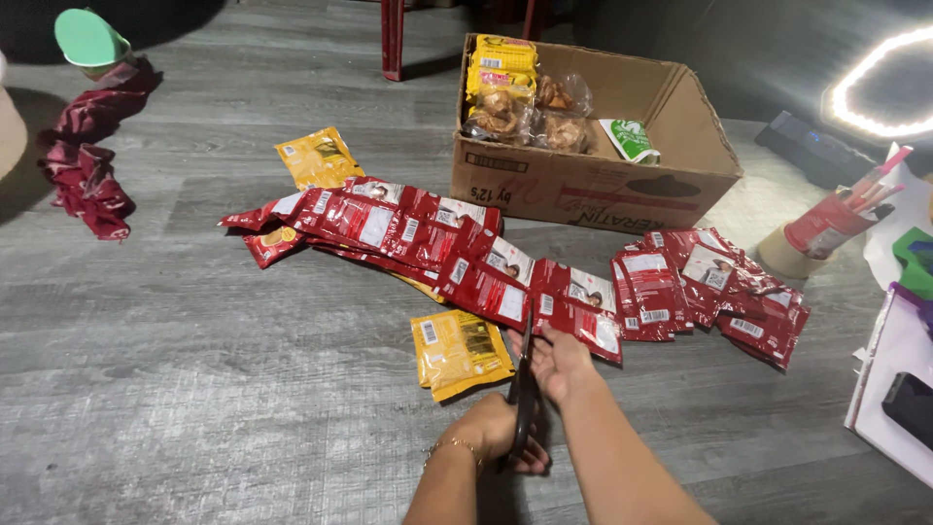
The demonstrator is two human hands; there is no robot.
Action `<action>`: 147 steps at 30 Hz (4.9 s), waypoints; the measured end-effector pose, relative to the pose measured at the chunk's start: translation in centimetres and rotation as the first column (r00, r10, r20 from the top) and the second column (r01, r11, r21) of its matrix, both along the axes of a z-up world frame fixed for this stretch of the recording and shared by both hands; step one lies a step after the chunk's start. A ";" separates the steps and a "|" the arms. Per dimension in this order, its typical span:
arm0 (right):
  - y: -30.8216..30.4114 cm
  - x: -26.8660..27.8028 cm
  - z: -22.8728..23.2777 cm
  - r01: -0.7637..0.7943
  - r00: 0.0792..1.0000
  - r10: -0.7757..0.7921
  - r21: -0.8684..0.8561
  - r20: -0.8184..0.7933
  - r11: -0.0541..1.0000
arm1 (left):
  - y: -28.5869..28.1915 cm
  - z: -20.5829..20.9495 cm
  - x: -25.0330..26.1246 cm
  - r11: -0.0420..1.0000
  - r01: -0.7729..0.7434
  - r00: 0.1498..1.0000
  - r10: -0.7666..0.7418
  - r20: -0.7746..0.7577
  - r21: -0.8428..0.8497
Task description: The person uses scissors to cut open multiple red and yellow sachets laid out on the floor. They pick up each sachet, cut the top, and place it aside, repeating the process for many items.
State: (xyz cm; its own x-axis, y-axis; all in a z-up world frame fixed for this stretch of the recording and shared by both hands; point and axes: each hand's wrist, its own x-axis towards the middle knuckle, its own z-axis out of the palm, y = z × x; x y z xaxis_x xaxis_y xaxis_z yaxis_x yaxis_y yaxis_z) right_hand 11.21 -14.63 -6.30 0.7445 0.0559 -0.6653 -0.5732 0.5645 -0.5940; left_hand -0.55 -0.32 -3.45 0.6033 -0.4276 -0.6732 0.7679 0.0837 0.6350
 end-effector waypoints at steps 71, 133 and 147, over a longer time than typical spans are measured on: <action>4.4 1.8 5.5 -0.293 0.530 0.797 -0.944 -0.291 -0.150 | 2.5 -0.6 5.5 0.960 0.186 0.972 -0.211 0.106 0.209; 2.4 -6.8 26.4 -0.201 0.485 0.770 -0.804 0.414 0.559 | -1.7 2.2 11.4 0.871 0.280 0.939 -0.337 0.076 0.405; -4.1 -7.5 25.1 -0.167 0.619 0.641 -0.722 0.454 0.672 | -2.1 1.1 12.8 0.953 0.199 0.974 -0.218 0.061 0.227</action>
